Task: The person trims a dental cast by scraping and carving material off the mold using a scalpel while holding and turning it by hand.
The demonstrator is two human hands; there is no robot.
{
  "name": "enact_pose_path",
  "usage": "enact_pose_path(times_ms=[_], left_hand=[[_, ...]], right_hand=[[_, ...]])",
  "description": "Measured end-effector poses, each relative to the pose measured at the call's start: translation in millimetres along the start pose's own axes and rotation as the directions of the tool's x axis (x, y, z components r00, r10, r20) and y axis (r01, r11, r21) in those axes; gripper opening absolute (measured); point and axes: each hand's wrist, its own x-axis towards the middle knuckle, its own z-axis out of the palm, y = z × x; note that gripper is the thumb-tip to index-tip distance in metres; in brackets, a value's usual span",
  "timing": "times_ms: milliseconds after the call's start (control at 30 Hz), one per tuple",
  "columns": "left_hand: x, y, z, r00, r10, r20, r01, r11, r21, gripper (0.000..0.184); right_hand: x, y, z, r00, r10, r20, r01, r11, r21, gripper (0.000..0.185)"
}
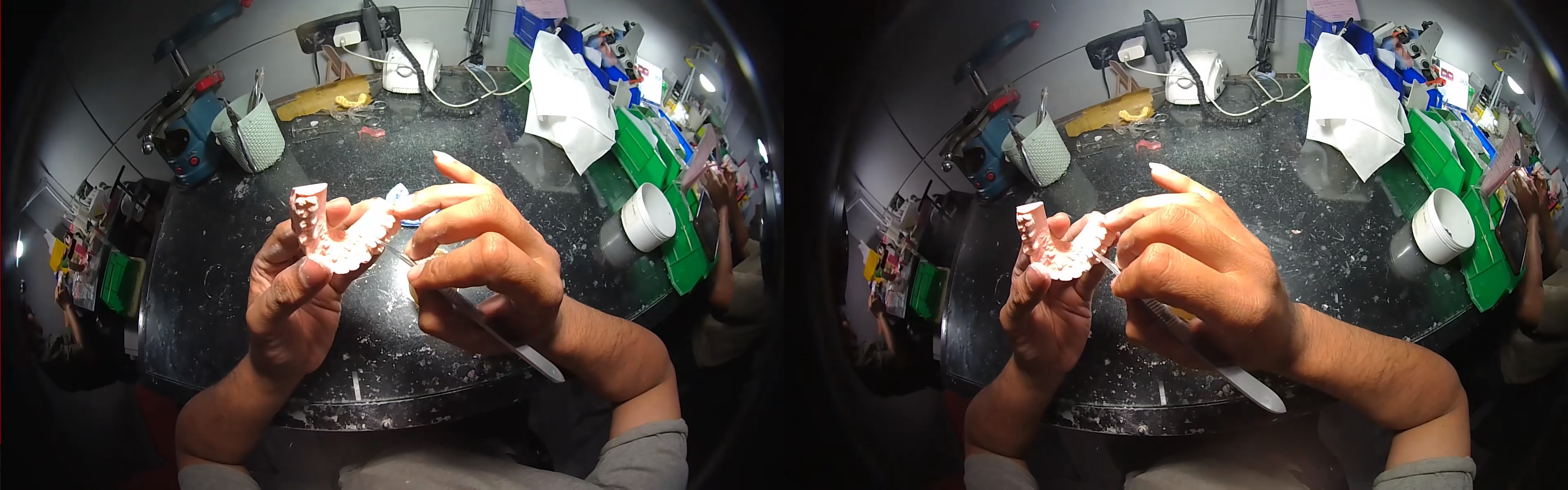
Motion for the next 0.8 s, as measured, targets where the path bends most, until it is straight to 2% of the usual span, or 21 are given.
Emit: enact_pose_path(times_ms=[100, 300, 500, 700, 800], left_hand=[[2.0, -1.6, -0.6, 0.999, 0.038, 0.038, -0.032, 0.985, -0.167, 0.042], [3.6, -2.1, -0.5, 0.995, 0.069, 0.077, -0.057, 0.987, -0.149, 0.042], [1.7, -4.4, -4.1, 0.998, 0.058, 0.026, -0.053, 0.986, -0.159, 0.045], [6.9, -4.8, -4.5, 0.978, 0.161, 0.135, -0.157, 0.987, -0.041, 0.052], [6.1, -3.6, -2.4, 0.983, 0.153, 0.1, -0.153, 0.988, -0.01, 0.054]], right_hand=[[-0.1, -1.1, -0.3, 1.0, 0.007, 0.008, -0.007, 1.0, -0.008, 0.019], [2.1, -2.8, -0.3, 1.0, 0.026, 0.0, -0.026, 1.0, -0.001, 0.019], [3.6, -3.8, -1.4, 1.0, 0.03, -0.002, -0.03, 1.0, -0.01, 0.02], [3.3, -4.0, -1.3, 0.999, 0.035, -0.006, -0.035, 0.999, 0.027, 0.018], [1.3, -1.2, -1.0, 1.0, 0.019, 0.005, -0.019, 1.0, 0.01, 0.017]])
